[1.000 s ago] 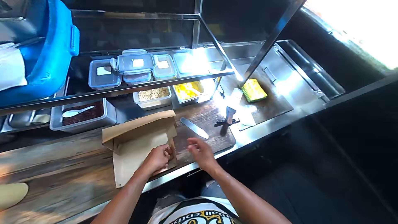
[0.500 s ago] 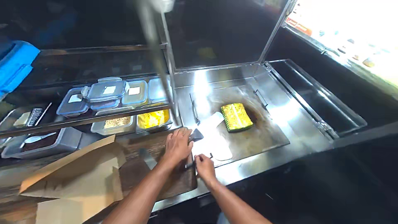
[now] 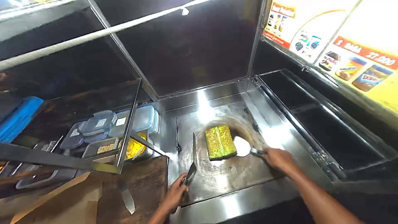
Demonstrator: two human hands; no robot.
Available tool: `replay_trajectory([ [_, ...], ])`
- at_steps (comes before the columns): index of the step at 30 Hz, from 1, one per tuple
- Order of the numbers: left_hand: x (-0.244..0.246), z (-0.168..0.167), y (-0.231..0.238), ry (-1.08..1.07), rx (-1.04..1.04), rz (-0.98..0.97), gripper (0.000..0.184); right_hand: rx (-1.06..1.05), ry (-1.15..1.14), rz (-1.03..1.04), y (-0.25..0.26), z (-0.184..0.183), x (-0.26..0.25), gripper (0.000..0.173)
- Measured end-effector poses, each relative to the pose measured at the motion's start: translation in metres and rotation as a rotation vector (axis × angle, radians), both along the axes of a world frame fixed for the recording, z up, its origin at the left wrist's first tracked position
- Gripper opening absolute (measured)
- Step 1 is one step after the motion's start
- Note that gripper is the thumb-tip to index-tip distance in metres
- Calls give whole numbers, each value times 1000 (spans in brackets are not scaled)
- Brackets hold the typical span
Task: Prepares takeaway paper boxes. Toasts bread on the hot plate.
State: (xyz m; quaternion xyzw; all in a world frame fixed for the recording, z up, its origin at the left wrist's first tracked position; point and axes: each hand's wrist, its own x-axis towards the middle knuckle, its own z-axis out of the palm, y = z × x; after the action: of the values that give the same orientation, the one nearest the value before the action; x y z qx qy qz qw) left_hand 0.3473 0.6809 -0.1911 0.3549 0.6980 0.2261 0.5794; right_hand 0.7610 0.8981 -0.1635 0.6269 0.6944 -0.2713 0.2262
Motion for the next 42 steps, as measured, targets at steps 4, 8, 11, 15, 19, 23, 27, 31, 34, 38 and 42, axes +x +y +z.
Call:
replay_trajectory([
  [4, 17, 5, 49, 55, 50, -105, 50, 101, 321, 58, 73, -69, -71, 38],
  [8, 8, 76, 7, 241, 178, -98, 55, 333, 654, 150, 74, -61, -63, 35],
  [11, 9, 83, -48, 261, 146, -49, 57, 363, 657, 83, 45, -48, -27, 37],
  [15, 17, 26, -75, 182, 16, -25, 55, 151, 734, -319, -40, -67, 10, 44],
  [19, 62, 1, -52, 212, 98, -129, 53, -79, 1087, -810, -125, -72, -33, 42],
  [23, 70, 1, -44, 214, 51, -161, 54, 153, 832, -714, -103, -51, -88, 36],
  [27, 42, 12, -60, 169, 19, -130, 53, 262, 413, -237, -49, -20, -124, 56],
  [31, 27, 6, -75, 85, 44, -81, 54, 134, 156, -15, -71, -18, -146, 74],
  [34, 23, 0, -67, 43, 62, -38, 54, -35, 25, 0, -145, 28, -118, 66],
  [38, 23, -8, -55, -8, 53, -16, 53, -121, -45, -55, -188, 60, -23, 59],
  [42, 30, -9, -24, 29, 60, -56, 51, -65, -124, -28, -99, 33, 26, 48],
])
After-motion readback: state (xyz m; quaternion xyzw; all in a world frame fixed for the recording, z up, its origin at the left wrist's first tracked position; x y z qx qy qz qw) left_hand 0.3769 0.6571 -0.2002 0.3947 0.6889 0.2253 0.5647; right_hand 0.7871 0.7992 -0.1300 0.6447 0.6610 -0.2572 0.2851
